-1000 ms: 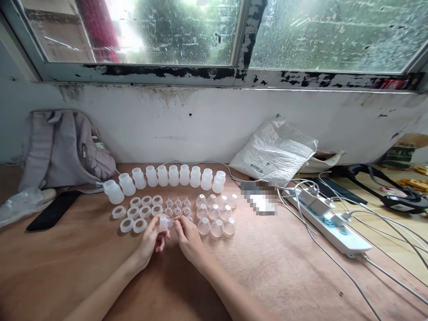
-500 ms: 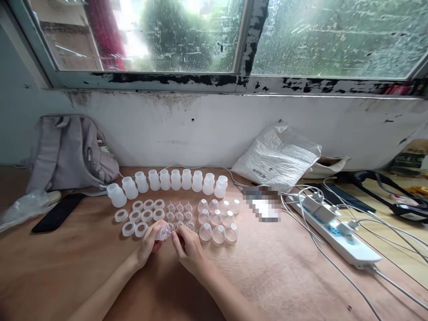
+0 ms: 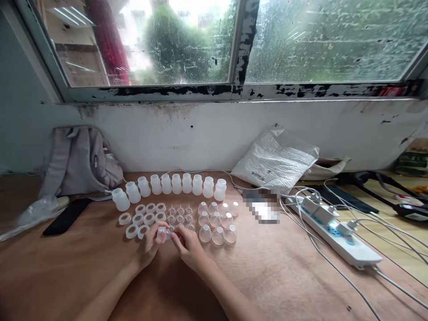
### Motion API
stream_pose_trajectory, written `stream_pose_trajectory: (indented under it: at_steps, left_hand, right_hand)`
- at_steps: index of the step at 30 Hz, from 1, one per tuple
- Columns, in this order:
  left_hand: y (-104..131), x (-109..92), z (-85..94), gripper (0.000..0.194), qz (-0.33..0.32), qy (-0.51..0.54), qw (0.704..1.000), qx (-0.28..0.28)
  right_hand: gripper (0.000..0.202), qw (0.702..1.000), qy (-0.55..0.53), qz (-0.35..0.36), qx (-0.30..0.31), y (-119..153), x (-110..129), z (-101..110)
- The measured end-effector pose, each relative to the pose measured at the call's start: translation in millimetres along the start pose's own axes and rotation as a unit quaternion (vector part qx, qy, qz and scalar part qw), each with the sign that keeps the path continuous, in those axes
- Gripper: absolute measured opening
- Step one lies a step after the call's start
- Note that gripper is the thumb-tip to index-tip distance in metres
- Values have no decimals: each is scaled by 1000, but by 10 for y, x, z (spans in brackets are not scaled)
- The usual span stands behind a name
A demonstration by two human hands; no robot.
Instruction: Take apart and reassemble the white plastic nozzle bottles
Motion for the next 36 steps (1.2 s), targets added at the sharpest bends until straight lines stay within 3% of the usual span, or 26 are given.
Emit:
stream_pose_trajectory:
  at_steps: [4,8,10,12,15,17,19,21,24,27,30,33,36]
  left_hand:
    - [-9,-51,0,23,-22,-37,999,20]
    - [-8,-154,88,35,-123,-110,986,-1]
    - [-7,-191,297,42,-166,-155,972,-60]
    - [6,-142,669,44,-166,-179,954,-176]
    - [88,162,1308,52,-102,-174,905,-374]
    - [102,510,1606,58,-35,-138,891,-431]
    - [62,895,1770,66,38,-89,895,-435]
    - [0,1228,1818,72,113,-46,904,-409]
    - [-95,1458,1792,74,157,-35,914,-373]
    - [-154,1453,1772,63,146,-66,918,-364]
    - [-116,1336,1793,52,139,-115,904,-389]
    - [-44,1004,1754,54,78,-207,887,-406]
    - [-4,543,1522,49,-44,-267,889,-368]
  right_hand:
    - [24,999,-39,-26,-14,-5,-92,4]
    - [24,997,-39,-45,-40,-7,-155,59]
    - [25,996,-29,-59,-64,0,-188,104]
    - [25,993,-21,-71,-88,11,-214,140]
    - [25,992,-13,-75,-104,20,-240,144]
    - [26,992,-12,-76,-105,18,-261,119]
    - [28,992,-16,-79,-101,13,-289,82]
    - [29,992,-21,-82,-97,8,-313,47]
    - [28,992,-16,-80,-94,7,-308,20]
    - [26,992,3,-68,-103,15,-257,40]
    - [25,991,16,-61,-120,33,-226,85]
    - [23,988,6,-78,-134,55,-267,123]
    - [20,982,-25,-92,-166,80,-316,178]
Point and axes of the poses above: each hand's wrist, its own y-axis away from the middle knuckle, its own z-axis out of the back of the hand, x = y × z, the point moved 7 cm from there along -y, towards the middle knuckle, and after that the axes turned 5 degrees about x, right-handed, at the moved point
